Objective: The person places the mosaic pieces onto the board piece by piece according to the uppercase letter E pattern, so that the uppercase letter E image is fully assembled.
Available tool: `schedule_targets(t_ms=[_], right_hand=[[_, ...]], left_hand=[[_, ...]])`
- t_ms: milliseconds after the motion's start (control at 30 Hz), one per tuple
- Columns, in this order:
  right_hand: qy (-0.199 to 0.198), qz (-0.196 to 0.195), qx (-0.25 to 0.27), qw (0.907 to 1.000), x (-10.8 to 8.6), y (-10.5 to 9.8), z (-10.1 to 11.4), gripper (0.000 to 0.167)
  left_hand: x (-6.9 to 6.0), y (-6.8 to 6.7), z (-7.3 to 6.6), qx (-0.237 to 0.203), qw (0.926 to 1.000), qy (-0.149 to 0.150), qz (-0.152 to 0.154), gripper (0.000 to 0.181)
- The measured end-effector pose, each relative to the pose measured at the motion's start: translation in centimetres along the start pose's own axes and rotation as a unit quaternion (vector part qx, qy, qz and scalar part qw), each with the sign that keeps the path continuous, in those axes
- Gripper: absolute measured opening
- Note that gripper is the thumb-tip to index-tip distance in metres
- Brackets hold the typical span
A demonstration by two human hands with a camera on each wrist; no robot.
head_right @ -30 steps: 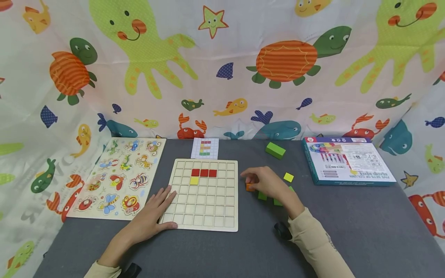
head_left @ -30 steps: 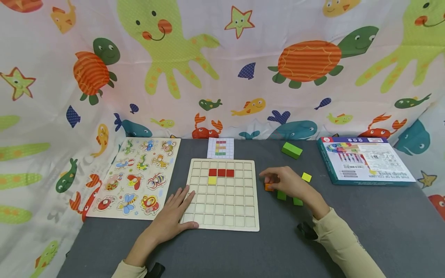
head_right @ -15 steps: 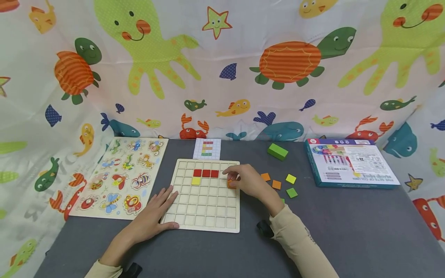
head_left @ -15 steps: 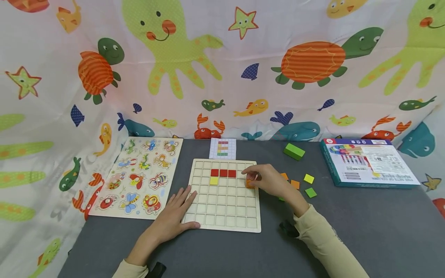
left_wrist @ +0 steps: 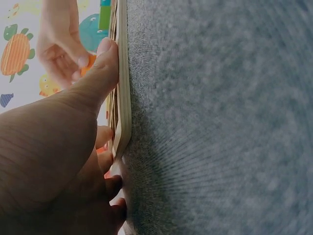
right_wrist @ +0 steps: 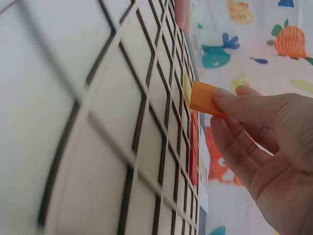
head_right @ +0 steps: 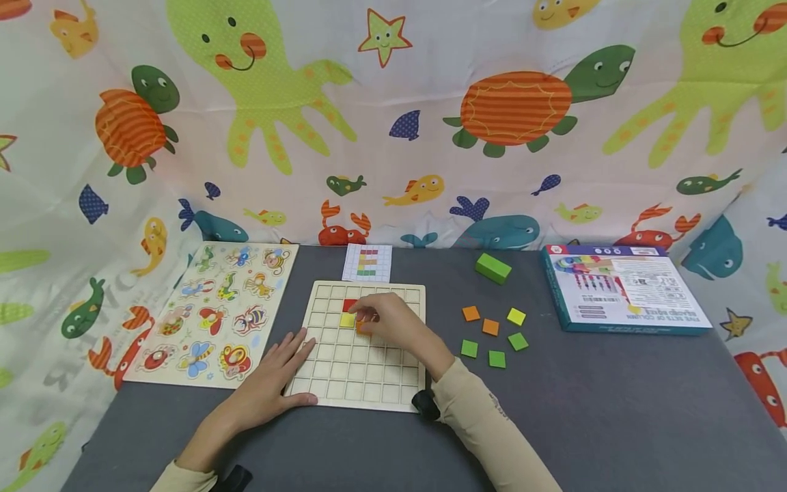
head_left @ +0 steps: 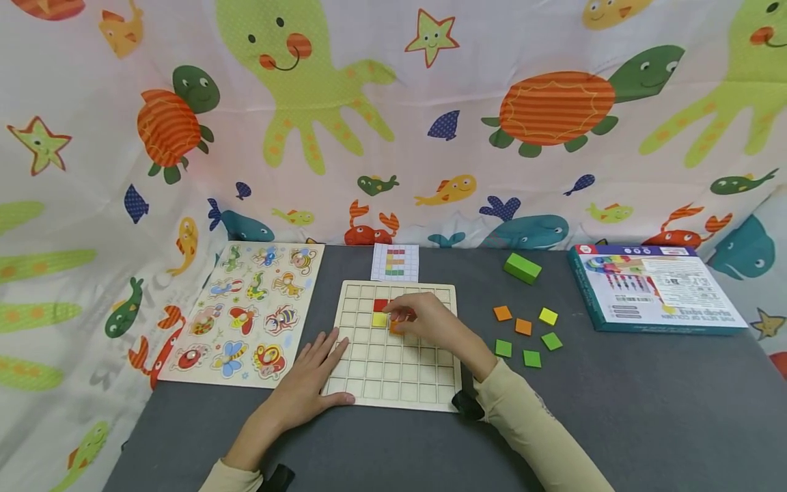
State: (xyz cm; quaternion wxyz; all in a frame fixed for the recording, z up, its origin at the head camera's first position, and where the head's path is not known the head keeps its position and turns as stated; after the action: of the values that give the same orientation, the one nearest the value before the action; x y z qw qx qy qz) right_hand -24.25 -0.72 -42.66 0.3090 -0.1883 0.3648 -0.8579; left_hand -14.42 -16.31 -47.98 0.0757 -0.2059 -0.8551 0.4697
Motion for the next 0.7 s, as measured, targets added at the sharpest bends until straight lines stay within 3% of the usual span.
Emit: schedule_targets(t_ms=[300,700], right_hand=[[-0.012,0.020,0.019,0.9996,1.9,2.5,1.1,0.029],[0.008,0.020,-0.034,0.9992,2.2,3.6,1.0,0.024]], left_hand=[[-0.1,-0.2,-0.1,-0.011,0.9999,0.007,-0.008,0.096],[-0.2,-0.4,-0.3,-0.014,0.9997,0.013,-0.017,0.095]])
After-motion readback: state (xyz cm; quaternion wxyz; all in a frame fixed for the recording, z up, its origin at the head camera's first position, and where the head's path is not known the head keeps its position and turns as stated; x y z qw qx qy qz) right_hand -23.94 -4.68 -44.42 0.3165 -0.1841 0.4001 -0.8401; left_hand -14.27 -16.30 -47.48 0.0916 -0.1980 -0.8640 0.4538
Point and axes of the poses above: each hand's wrist, its own x-axis towards the middle knuckle, its own y-axis out of the palm, z = x × y, the point moved 10 cm from there along x, towards the middle knuckle, and after that the axes turned 7 degrees about -x, right-handed, at the moved point
